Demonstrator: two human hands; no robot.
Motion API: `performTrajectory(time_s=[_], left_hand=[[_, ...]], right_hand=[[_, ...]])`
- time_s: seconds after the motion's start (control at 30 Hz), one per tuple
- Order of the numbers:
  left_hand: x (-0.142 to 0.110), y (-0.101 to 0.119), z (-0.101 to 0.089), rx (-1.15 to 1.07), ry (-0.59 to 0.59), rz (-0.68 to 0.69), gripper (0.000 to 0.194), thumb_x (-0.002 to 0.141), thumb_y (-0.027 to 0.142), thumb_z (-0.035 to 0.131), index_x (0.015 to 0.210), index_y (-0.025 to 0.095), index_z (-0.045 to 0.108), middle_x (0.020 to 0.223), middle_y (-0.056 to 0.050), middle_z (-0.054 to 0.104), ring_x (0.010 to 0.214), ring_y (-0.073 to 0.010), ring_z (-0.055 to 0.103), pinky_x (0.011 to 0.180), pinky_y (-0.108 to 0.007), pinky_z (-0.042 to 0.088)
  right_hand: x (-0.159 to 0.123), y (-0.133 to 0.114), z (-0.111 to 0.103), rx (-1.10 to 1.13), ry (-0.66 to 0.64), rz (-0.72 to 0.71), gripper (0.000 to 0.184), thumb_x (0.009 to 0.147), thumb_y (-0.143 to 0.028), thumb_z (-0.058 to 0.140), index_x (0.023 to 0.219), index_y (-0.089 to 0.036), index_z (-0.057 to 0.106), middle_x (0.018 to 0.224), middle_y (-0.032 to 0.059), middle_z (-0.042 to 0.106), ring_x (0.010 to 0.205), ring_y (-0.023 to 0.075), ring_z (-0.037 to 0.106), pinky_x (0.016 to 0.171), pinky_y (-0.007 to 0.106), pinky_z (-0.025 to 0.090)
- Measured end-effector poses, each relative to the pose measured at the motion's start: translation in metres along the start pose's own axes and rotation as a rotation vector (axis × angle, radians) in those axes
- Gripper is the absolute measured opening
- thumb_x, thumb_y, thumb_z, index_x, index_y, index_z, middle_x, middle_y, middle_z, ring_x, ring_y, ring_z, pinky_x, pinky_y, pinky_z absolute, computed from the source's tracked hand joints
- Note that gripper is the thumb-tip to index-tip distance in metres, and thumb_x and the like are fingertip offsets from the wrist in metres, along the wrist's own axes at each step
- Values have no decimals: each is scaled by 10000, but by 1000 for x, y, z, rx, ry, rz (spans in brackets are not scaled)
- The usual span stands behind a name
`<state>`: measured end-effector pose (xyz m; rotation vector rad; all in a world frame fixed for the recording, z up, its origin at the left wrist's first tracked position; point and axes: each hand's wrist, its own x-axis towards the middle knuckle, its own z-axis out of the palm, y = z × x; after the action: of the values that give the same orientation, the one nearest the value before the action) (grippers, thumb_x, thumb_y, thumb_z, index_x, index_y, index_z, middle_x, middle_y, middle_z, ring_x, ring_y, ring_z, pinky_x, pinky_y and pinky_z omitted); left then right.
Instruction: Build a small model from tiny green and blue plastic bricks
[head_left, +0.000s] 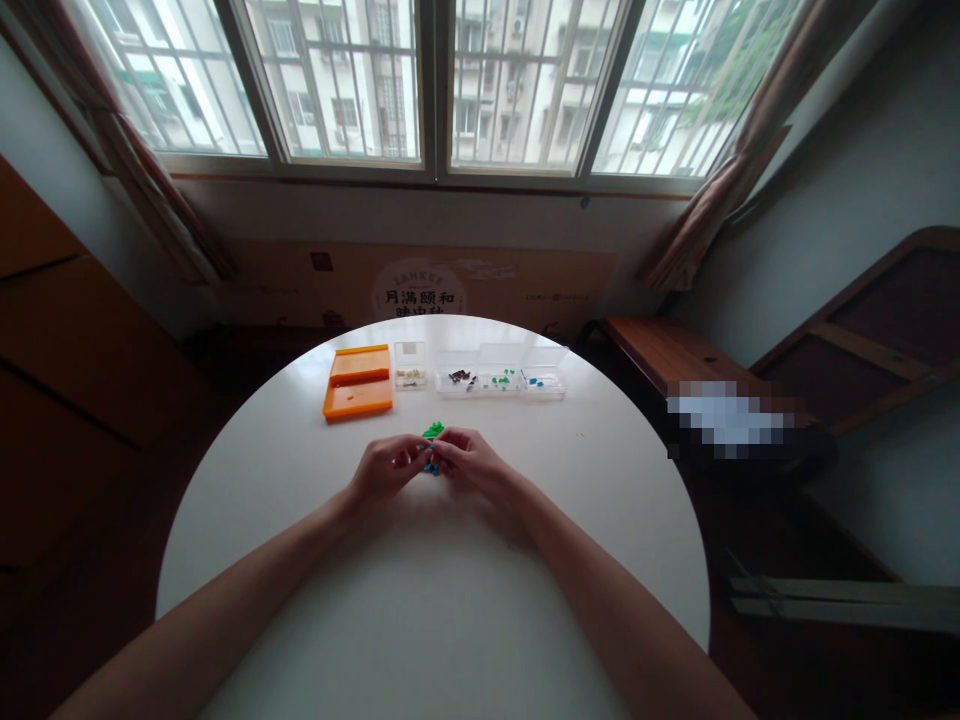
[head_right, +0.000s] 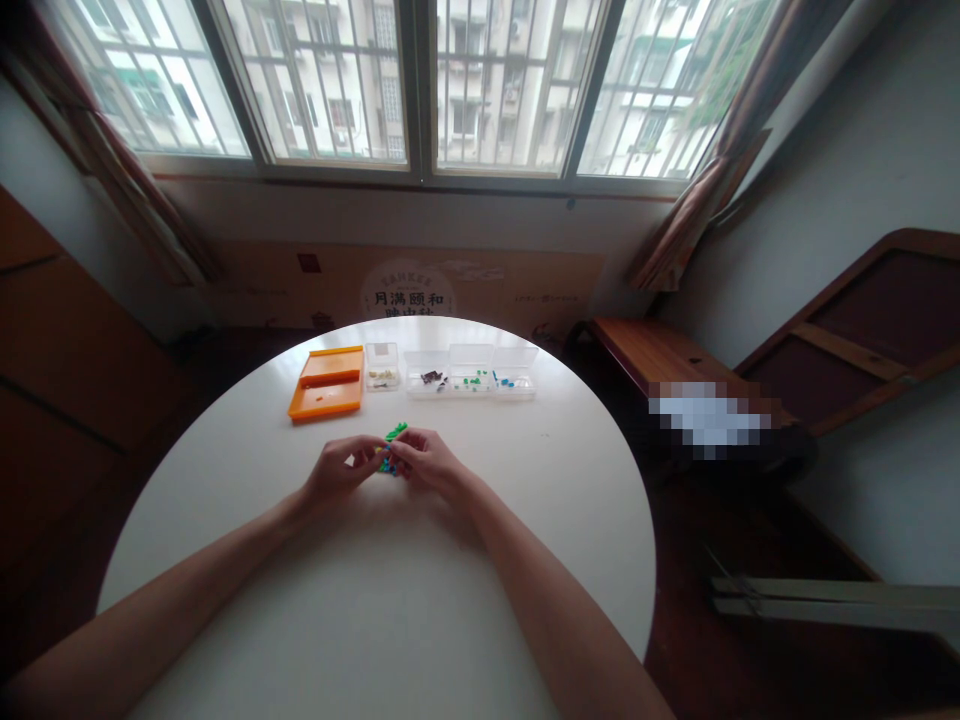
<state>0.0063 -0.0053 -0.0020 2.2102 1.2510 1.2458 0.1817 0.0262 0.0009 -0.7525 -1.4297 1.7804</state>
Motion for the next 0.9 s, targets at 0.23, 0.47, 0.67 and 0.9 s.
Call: performTrajectory(time_s=[0.23,0.47,0.67,0.9], left_hand=[[0,-1,0,5,-5,-4,158,801,248,592,857,130,680,558,7,594,459,-57,475,468,-140,412],[-1,-3,2,9,6,-6,171,803,266,591,854,129,681,552,9,590,454,-54,469,465,-137,410],[-1,-3,1,17,-6,-10,169,805,267,592,859,133,680,556,10,592,459,-56,472,472,-140,409],[-1,-3,2,15,-3,4,171,806,258,590,873,130,682,554,7,596,457,-55,473,470,-135,410]], right_hand=[[1,0,-1,-5,0,2,386,687,-495,668,738,-127,566,563,-22,565,457,69,486,439,197,348],[0,1,-1,-14,-3,-10,370,693,-475,671,741,-121,573,576,-18,563,469,70,481,449,200,354],[0,-1,0,0,-6,-8,359,692,-464,673,732,-123,570,563,-21,561,451,67,470,427,195,332],[1,0,0,-7,-2,-10,357,695,-457,671,741,-117,572,567,-17,563,451,68,473,431,199,340]])
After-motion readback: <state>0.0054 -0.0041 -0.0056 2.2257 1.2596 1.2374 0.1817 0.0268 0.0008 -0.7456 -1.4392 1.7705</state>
